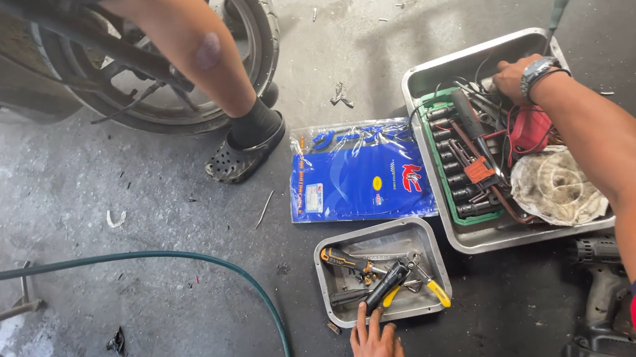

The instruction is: Repairing the electrical wiring and securing cables on a motorcycle using zip ties

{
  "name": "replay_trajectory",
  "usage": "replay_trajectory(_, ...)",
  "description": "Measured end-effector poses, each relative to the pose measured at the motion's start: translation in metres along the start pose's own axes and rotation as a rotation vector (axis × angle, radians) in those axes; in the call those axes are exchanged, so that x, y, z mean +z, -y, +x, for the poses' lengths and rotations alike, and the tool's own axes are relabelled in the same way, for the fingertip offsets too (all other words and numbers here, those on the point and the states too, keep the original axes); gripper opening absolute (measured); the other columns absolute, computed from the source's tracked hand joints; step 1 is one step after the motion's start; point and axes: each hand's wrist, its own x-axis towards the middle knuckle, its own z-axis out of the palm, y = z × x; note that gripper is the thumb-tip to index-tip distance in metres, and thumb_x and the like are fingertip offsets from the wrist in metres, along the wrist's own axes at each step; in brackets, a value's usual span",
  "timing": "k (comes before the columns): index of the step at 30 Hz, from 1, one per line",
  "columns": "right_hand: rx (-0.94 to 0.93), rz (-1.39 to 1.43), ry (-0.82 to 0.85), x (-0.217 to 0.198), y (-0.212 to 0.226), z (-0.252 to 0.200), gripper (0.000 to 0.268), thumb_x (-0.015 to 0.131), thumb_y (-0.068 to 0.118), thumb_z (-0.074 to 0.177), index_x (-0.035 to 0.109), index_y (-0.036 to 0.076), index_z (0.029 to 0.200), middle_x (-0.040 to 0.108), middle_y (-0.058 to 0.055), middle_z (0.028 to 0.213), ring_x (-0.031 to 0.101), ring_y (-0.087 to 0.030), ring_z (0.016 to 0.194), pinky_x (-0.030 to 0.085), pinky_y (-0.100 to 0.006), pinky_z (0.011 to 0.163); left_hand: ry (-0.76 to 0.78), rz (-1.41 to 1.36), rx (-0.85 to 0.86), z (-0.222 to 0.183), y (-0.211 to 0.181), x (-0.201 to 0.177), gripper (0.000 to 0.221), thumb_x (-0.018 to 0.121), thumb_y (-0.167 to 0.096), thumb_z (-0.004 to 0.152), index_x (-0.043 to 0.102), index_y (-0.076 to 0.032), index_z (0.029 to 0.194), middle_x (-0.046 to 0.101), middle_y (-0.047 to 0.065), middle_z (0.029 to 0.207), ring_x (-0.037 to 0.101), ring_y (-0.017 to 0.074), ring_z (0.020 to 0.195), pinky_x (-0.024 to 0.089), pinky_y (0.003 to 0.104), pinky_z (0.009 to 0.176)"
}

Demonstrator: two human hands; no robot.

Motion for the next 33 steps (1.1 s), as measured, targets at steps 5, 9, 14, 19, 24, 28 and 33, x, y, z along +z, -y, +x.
replay_trajectory(5,0.083,0.285,-0.136,-0.034,-0.003,-0.054,0.021,0.052,0.011,0.099,0.067,0.012,0.114,0.056,-0.014,0.127,0.08,-0.043,0.091,0.063,-0.055,0.079,-0.035,-0.035,0.022,0.001,-0.009,-0.023,0.012,0.064,-0.012,0.091,0.07,-0.01,0.102,0.054,0.01,0.147,0.028,0.0425,0.149,0.031,0.063,0.109)
replay_trajectory(9,0.165,0.767,-0.54,-0.054,0.008,-0.097,0.028,0.069,0.02,0.102,0.061,-0.001,0.118,0.052,-0.024,0.125,0.064,-0.05,0.099,0.053,-0.062,0.09,-0.215,-0.078,0.164,0.006,-0.027,-0.052,0.006,0.065,-0.011,0.091,0.066,-0.01,0.096,0.064,0.012,0.135,0.043,0.0392,0.142,0.034,0.059,0.108)
replay_trajectory(14,-0.252,0.916,-0.909,-0.079,0.102,-0.183,0.026,0.08,0.001,0.091,0.067,-0.001,0.113,0.065,-0.018,0.109,0.069,-0.028,0.089,0.063,-0.037,0.083,-0.341,-0.346,0.098,0.041,-0.067,-0.104,0.008,0.068,-0.012,0.097,0.066,-0.005,0.099,0.067,0.012,0.122,0.062,0.0341,0.118,0.051,0.047,0.092)
replay_trajectory(19,-0.469,1.59,0.008,-0.061,0.271,-0.272,0.034,0.081,0.022,0.08,0.082,0.004,0.109,0.08,-0.007,0.085,0.058,-0.014,0.066,0.05,-0.031,0.059,-0.328,-0.91,0.01,0.049,-0.066,-0.111,0.063,0.067,-0.002,0.089,0.048,-0.005,0.15,0.062,0.017,0.139,0.069,0.0253,0.117,0.055,0.037,0.101)
replay_trajectory(24,-0.514,1.989,0.357,0.031,0.377,-0.273,0.027,0.075,0.016,0.092,0.067,-0.01,0.089,0.049,-0.017,0.06,0.041,-0.021,0.048,0.028,-0.031,0.039,-0.329,-0.753,-0.07,-0.007,-0.048,-0.151,0.065,0.07,-0.016,0.087,0.052,-0.004,0.148,0.063,0.021,0.135,0.062,0.027,0.125,0.048,0.034,0.108)
replay_trajectory(28,-0.405,1.807,0.662,0.125,0.405,-0.209,0.041,0.078,0.022,0.095,0.057,-0.01,0.079,0.054,-0.025,0.06,0.044,-0.029,0.047,0.026,-0.039,0.043,-0.119,-0.801,-0.262,-0.051,-0.057,-0.195,0.063,0.056,-0.003,0.091,0.055,-0.018,0.152,0.066,0.018,0.127,0.061,0.0172,0.119,0.045,0.03,0.1)
replay_trajectory(33,-0.151,1.827,0.545,0.202,0.43,-0.119,0.033,0.078,-0.001,0.09,0.079,-0.02,0.117,0.079,-0.037,0.095,0.068,-0.046,0.079,0.047,-0.049,0.074,-0.014,-0.847,-0.318,-0.058,-0.047,-0.181,0.063,0.052,-0.01,0.094,0.05,-0.014,0.156,0.062,0.021,0.128,0.059,0.0377,0.125,0.045,0.047,0.109)
